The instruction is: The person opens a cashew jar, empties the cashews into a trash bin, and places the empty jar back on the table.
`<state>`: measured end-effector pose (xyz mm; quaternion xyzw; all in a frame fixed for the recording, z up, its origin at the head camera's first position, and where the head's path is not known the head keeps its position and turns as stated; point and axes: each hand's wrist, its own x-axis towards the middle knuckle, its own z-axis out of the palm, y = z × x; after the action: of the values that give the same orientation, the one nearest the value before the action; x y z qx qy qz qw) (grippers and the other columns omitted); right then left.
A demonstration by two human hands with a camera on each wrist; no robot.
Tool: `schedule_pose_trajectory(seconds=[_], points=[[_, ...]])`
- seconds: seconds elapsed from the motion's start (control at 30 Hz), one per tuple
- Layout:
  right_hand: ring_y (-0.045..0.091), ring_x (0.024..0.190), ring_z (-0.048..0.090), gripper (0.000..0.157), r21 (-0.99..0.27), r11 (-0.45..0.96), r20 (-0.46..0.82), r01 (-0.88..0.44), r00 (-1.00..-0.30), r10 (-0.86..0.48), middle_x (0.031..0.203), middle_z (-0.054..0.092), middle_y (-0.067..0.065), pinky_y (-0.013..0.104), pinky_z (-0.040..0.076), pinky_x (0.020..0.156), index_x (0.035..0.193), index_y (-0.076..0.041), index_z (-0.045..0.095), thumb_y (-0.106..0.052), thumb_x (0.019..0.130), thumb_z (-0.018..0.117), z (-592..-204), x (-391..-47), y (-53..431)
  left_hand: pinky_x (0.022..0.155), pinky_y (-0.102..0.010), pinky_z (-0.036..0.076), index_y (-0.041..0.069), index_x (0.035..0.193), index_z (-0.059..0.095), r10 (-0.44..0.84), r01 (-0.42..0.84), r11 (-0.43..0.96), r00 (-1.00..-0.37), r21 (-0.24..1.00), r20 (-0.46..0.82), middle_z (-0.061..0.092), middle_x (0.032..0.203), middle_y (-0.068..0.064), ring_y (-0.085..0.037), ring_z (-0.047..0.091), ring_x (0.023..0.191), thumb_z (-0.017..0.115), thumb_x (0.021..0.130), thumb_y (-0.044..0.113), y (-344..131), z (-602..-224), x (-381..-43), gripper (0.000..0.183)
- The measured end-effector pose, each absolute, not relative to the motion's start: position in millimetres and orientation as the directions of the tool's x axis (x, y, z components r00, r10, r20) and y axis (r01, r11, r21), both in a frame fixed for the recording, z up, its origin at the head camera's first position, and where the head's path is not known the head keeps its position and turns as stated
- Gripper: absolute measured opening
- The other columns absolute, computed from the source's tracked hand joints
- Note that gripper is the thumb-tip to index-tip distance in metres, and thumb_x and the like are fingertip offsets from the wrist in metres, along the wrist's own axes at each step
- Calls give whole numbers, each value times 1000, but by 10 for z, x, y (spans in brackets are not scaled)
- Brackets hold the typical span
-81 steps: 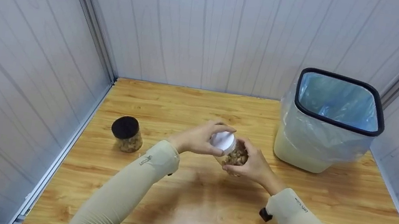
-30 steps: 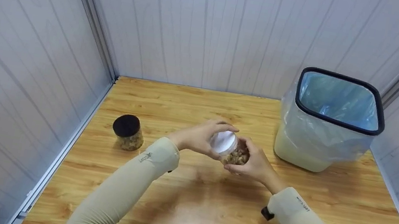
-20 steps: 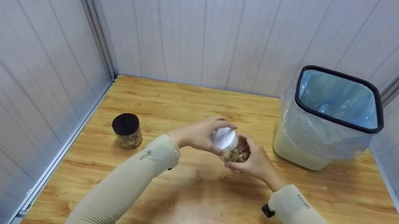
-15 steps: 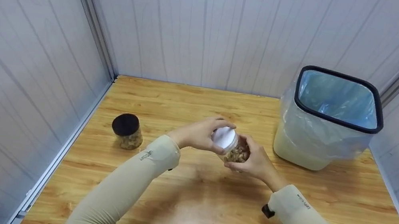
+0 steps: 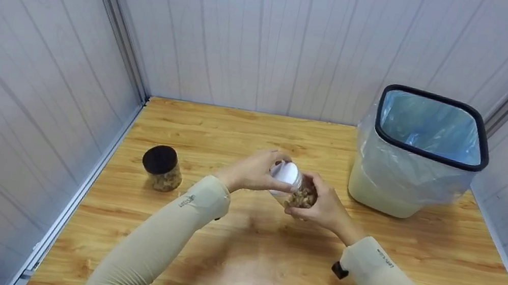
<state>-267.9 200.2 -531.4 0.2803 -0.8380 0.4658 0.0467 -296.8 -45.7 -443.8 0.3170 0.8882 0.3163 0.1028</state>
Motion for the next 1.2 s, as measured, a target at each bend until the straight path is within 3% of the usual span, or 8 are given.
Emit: schedule_pose_trajectory(seconds=[0.13,0.23,0.4,0.67,0.93,1.2], points=[[28,119,71,84,-752,406,339,-519,-833,-436,136,72,16,48,61,103,145,0,56,-23,78,101,-5337,-2671,2002,87,-36,63,8,141,62,611,486,634,-792,601,-4,70,135,-11,-23,68,109,81,92,59,-465,-4452,-2958,73],[27,119,71,83,-749,414,337,-517,-835,-434,136,72,17,50,61,103,144,0,57,-24,78,101,-5355,-2669,2005,93,-40,63,9,150,57,620,495,640,-784,588,-14,66,144,-13,-27,68,118,82,90,61,-482,-4458,-2952,83],[30,122,69,84,-744,420,345,-519,-837,-424,137,71,18,53,60,104,144,-1,57,-24,77,102,-5364,-2668,2006,110,-51,56,17,166,42,689,535,573,-725,621,-11,47,166,-13,-36,54,144,92,84,42,-533,-4441,-2947,99],[29,118,70,86,-746,455,306,-486,-857,-414,137,70,18,52,61,100,147,-2,55,-27,78,101,-5381,-2646,2002,123,-60,43,20,166,46,788,621,491,-615,611,-8,32,177,-11,-37,31,162,88,77,9,-576,-4425,-2956,99],[27,119,70,86,-744,455,305,-490,-854,-421,137,70,16,51,60,100,147,-4,55,-28,78,101,-5400,-2652,1996,119,-54,49,15,160,52,798,635,470,-603,613,13,43,170,-13,-38,44,154,86,76,2,-579,-4440,-2975,92],[30,123,69,87,-762,434,294,-480,-854,-429,141,68,17,53,59,104,148,-3,54,-25,78,101,-5414,-2664,1990,110,-51,56,14,161,50,760,576,510,-650,639,-21,48,165,-15,-36,53,141,86,81,13,-574,-4448,-2965,87]])
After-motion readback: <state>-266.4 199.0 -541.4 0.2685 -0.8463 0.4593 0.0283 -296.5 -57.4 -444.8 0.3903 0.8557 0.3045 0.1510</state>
